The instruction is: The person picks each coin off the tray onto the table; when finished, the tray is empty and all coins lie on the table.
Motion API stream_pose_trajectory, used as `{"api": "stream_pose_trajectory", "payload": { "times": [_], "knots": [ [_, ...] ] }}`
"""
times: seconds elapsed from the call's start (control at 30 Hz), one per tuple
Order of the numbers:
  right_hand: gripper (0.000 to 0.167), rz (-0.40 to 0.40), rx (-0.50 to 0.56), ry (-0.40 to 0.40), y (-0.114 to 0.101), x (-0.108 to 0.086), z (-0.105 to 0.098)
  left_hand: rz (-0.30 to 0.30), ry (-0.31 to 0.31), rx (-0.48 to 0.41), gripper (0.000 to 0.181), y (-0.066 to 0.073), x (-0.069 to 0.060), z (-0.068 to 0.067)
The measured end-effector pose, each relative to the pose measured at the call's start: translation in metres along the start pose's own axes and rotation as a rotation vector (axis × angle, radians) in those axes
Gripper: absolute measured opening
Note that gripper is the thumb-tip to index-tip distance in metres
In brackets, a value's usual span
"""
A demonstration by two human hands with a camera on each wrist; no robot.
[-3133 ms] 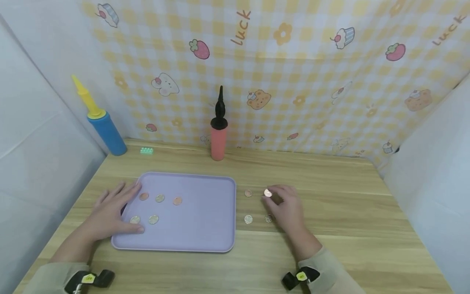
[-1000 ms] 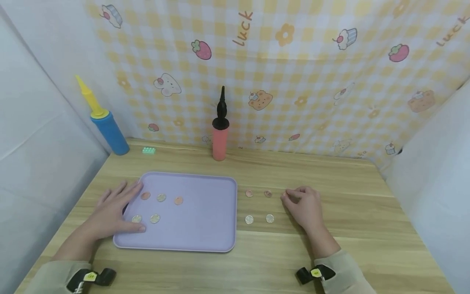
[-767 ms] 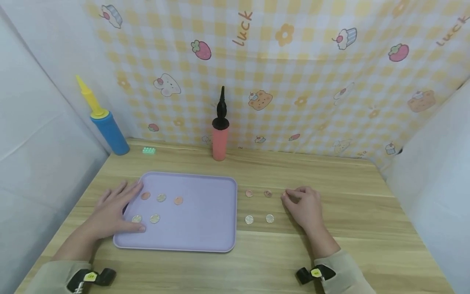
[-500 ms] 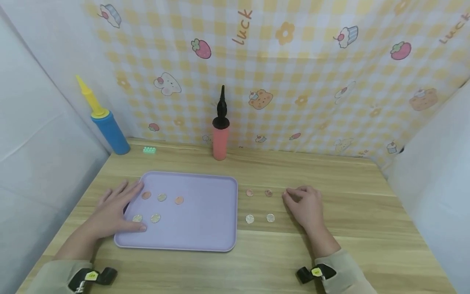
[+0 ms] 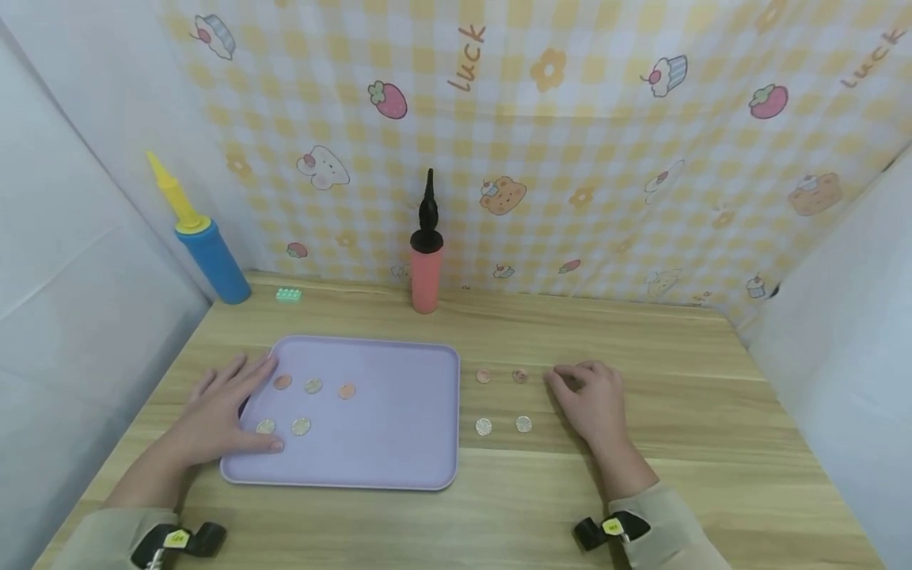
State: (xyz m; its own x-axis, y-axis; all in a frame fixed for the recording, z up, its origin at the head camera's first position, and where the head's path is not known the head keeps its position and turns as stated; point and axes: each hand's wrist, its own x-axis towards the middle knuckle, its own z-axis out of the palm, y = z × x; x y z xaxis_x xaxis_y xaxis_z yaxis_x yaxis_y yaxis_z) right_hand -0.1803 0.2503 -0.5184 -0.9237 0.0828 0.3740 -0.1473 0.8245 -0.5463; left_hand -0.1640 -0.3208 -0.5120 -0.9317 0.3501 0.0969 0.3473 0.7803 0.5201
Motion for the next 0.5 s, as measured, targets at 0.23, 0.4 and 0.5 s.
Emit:
{"api": "stream_pose_trajectory", "payload": {
  "times": [0.23, 0.4, 0.5],
  "knots": [
    [0.023, 0.021, 0.034, 0.046, 0.0, 0.0, 0.001, -0.001, -0.006, -0.003, 0.129, 0.0, 0.001, 0.002],
    [0.022, -0.157, 0.021, 0.188, -0.004, 0.003, 0.011, 0.001, -0.005, -0.004, 0.13, -0.003, 0.001, 0.002],
    [0.021, -0.267, 0.021, 0.246, -0.012, 0.004, 0.021, -0.002, -0.007, -0.004, 0.131, -0.004, 0.001, 0.002]
  ]
}}
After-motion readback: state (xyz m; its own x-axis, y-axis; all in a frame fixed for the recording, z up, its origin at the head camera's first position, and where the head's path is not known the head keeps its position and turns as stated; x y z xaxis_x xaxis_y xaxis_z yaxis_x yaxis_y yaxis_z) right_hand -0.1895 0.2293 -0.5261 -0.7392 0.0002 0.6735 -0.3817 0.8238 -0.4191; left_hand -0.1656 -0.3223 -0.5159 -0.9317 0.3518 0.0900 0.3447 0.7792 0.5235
